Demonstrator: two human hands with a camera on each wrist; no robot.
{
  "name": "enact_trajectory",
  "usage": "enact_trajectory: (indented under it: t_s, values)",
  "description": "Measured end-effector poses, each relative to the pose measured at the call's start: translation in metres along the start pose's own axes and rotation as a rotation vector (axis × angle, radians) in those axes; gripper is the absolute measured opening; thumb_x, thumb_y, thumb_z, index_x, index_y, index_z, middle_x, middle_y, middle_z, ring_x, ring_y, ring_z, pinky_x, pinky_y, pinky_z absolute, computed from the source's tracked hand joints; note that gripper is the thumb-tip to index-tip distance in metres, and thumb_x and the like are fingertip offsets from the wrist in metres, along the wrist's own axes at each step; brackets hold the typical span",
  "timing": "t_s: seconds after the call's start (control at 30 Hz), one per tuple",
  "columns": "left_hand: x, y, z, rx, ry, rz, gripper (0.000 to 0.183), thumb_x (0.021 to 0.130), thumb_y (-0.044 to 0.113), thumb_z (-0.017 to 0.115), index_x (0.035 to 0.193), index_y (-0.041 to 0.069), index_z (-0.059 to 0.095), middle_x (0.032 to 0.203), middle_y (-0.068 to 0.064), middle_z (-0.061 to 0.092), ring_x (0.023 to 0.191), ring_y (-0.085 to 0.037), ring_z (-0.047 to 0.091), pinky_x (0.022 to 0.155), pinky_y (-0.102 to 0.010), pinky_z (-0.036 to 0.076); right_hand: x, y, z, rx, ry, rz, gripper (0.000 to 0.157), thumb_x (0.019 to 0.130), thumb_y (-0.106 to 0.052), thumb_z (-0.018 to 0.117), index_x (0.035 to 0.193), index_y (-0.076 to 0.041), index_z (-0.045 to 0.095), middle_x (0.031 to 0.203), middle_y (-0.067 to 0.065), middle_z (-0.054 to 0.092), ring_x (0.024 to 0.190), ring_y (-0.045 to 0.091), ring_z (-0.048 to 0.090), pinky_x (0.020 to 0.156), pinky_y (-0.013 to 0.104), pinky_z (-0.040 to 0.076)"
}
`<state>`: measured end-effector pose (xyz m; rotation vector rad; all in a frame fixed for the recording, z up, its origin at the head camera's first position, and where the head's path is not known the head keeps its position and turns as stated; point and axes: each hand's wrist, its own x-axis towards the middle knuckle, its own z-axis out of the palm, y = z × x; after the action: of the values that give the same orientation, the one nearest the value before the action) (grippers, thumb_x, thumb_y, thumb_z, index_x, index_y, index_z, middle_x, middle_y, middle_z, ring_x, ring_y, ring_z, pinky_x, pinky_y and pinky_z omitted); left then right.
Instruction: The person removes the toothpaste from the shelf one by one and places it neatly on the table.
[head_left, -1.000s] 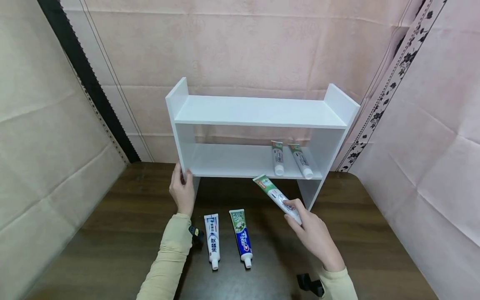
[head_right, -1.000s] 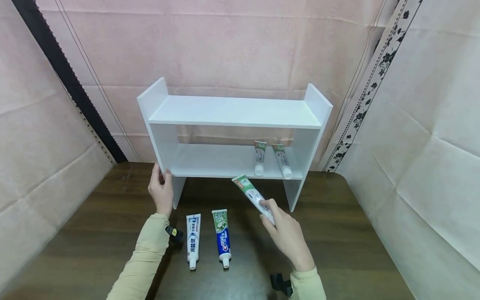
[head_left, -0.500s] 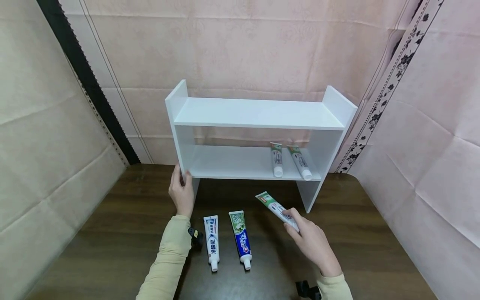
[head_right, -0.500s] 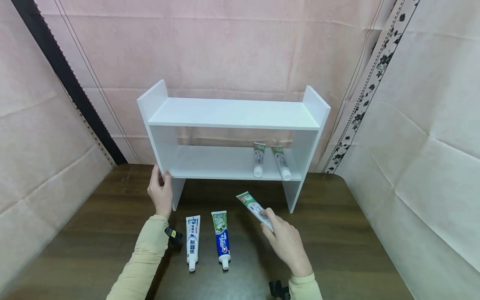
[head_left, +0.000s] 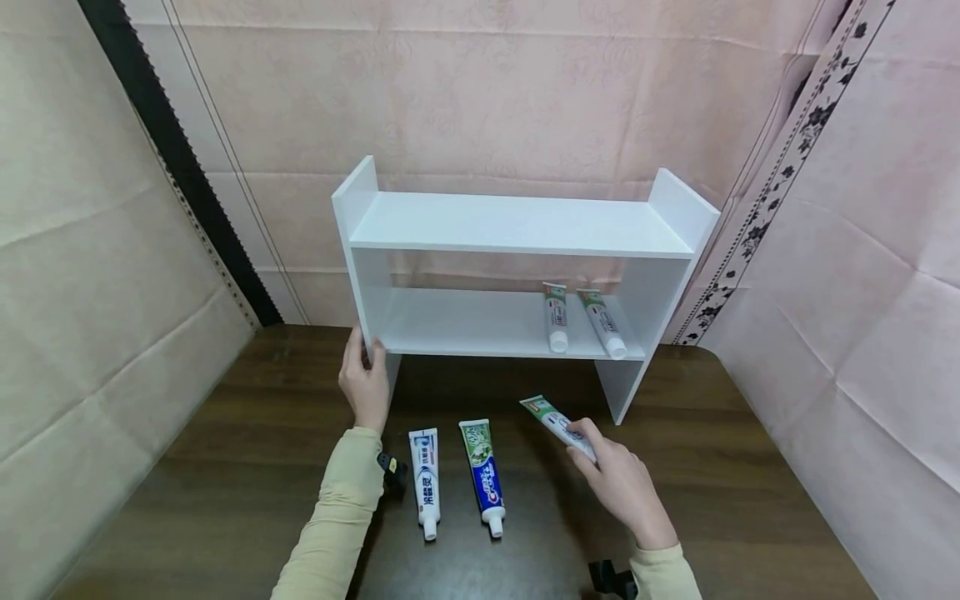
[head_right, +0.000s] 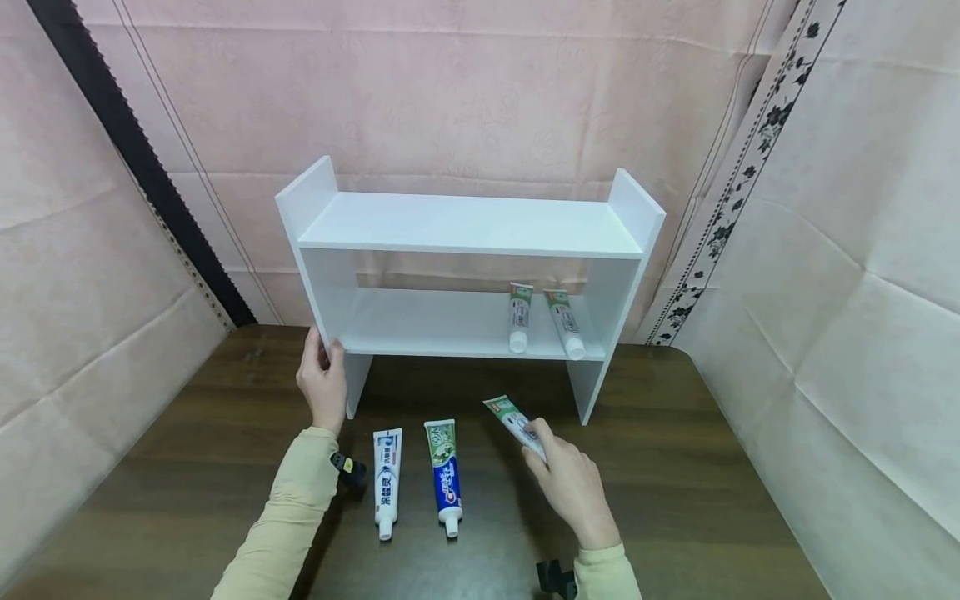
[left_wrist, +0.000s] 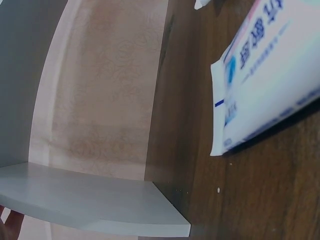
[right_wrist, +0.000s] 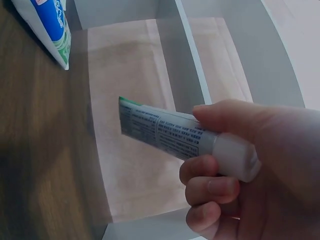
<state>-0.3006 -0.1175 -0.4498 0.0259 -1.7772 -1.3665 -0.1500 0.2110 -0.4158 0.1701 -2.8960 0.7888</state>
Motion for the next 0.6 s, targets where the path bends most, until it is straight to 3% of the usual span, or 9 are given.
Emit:
enact_trajectory:
  t_s: [0.37,0.6]
  values:
    - [-0.0005,0.0001,0.0003,0.008,0.008,-0.003,0.042,0.098,0.019,0.053,0.14,0.024,0.053,0.128,-0.011,0.063,0.097,-0.023,0.061,0.077,-0.04,0.05,0.0026,-0.0009,0.0079,0.006,-0.041,0.068,0.026,0.096,-0.025,0.058,0.121,-0.018,0.055,0.091,0.013,0.066,0.059,0.016,0.048,0.05,0.029,0.035]
    - [-0.0003,0.0018,0.0008,-0.001,0.019,0.009,0.043,0.097,0.017,0.053,0.14,0.02,0.054,0.129,-0.012,0.063,0.1,-0.026,0.062,0.08,-0.049,0.052,0.0013,-0.0013,0.0099,-0.02,-0.03,0.042,0.025,0.095,-0.025,0.06,0.119,-0.017,0.059,0.09,0.013,0.067,0.061,0.017,0.05,0.053,0.03,0.036]
